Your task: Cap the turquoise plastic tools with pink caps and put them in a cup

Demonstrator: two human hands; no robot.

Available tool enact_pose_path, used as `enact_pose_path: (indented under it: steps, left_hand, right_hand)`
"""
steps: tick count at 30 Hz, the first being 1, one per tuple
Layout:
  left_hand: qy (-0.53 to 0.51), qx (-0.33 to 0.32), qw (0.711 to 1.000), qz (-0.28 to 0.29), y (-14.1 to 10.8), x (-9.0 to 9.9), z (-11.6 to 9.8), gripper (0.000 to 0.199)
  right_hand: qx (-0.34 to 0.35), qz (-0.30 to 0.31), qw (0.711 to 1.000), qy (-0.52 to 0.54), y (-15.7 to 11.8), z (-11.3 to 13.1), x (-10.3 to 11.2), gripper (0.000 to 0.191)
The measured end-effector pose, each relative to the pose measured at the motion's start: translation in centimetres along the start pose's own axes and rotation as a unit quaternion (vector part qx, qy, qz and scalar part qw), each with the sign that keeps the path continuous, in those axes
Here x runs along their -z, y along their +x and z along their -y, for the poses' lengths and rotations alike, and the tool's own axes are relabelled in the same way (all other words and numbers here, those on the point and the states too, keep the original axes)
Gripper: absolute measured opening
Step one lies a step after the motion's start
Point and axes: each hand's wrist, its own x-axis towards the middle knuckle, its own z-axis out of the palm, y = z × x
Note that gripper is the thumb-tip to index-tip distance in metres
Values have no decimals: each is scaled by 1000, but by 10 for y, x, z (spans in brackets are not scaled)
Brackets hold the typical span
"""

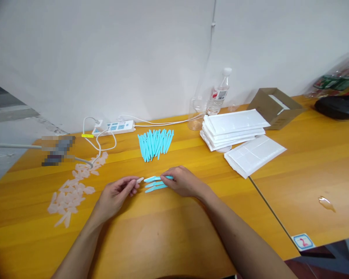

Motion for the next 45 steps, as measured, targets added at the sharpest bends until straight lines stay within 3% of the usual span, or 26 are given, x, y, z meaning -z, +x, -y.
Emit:
enact_pose_path:
  steps: [10,15,19,23,30,36,40,45]
  left_hand:
    - [41,-31,998,19,-1,-20,-3,33]
    - [174,-160,970,49,-6,-17,-14,25]
    - [275,-227,932,67,-9,-15,-20,19]
    - [336,-229,911,69,-10,-17,-20,12]
    - [342,-213,914,44,-8,-19,-15,16]
    - [335,-217,916,30,-7,-25,-15,19]
    - [316,-201,927,-24,-5,-4,-17,22]
    - [319,-121,924,-171,-8,68,5,28]
  right_hand:
    - [2,12,1000,5,-1,9,-5,33]
    - [-35,25,999,-1,-8,18,0,23]
    - [-10,51,998,-30,-10,17,3,23]
    - [-22,-13,998,-52,-8,7,5,19]
    - [-179,-133,972,-73,7,-22,13,27]
    - [-276,-187,934,-126,64,-45,18,36]
    - [-349,-191,906,-144,108,-61,22,38]
    - [-387,-178,893,-143,119,-79,38,29]
